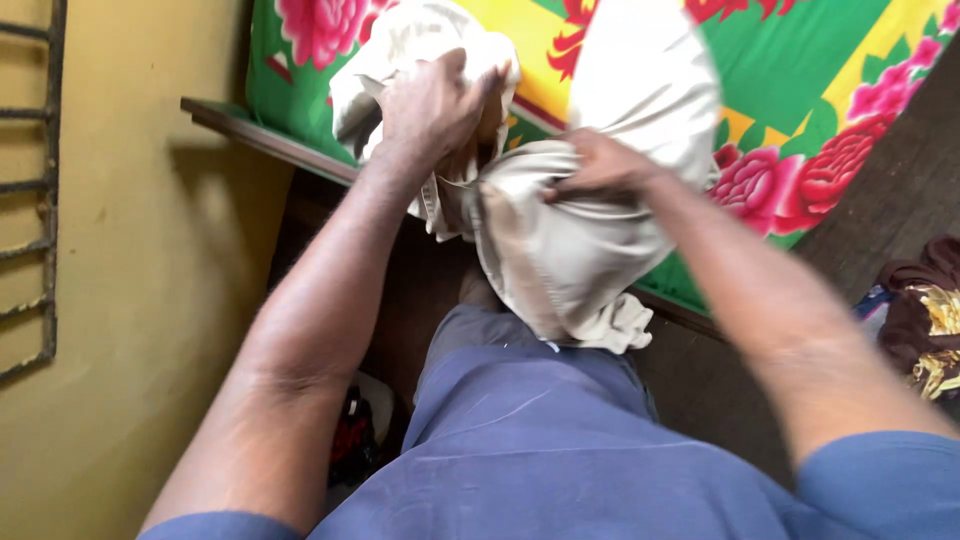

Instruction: Putting a pillow inside a clean pillowcase and placing it on a bed.

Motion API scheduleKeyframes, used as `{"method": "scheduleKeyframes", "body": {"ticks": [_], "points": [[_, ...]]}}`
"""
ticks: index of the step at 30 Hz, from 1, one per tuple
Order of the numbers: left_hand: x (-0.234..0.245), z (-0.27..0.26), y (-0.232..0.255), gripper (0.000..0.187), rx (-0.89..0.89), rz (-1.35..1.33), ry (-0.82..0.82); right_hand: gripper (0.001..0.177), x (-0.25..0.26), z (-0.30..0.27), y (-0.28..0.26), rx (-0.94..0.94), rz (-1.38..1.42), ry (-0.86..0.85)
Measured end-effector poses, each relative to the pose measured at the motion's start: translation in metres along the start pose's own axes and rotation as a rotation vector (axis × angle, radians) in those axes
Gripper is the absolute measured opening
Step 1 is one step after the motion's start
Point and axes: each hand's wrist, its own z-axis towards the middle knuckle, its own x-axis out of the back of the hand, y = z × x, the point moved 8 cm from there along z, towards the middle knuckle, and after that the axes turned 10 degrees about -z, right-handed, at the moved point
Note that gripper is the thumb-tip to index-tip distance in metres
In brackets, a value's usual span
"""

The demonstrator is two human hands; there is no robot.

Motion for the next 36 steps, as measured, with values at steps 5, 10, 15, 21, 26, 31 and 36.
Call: {"method": "scheduleKeyframes", "body": {"ticks": [5,10,15,21,26,31,36], "points": [[-0.028,-0.023,0.035,0.052,-0.445,-0.055,-0.335,0.071,-0.033,0.062,-0.018,0.085,0.331,0.196],[0.028,-0.042,0.024,0.035,-0.36,0.02,-0.221,0.046,-0.018,0.088,0.014,0.197,0.779,0.425],[0.049,-0.073,0.007,0.042,-0.383,-0.061,-0.16,0.04,0.033,0.092,0.062,-0.029,0.894,0.797],[0.069,-0.07,0.003,0.038,-0.506,-0.356,0.199,0.045,0.007,0.114,0.008,0.111,1.158,0.558],[0.032,-0.066,0.0,0.023,-0.337,-0.117,-0.079,0.048,-0.095,0.226,0.044,0.291,1.239,0.136],[0.049,-0.108,-0.062,0.042,-0.478,-0.159,0.029,0.049,-0.053,0.182,0.009,0.192,1.442,0.282],[0.105,-0.098,-0.126,0.024,-0.152,-0.042,0.431,0.059,-0.035,0.172,0.057,0.204,1.521,0.413]]}}
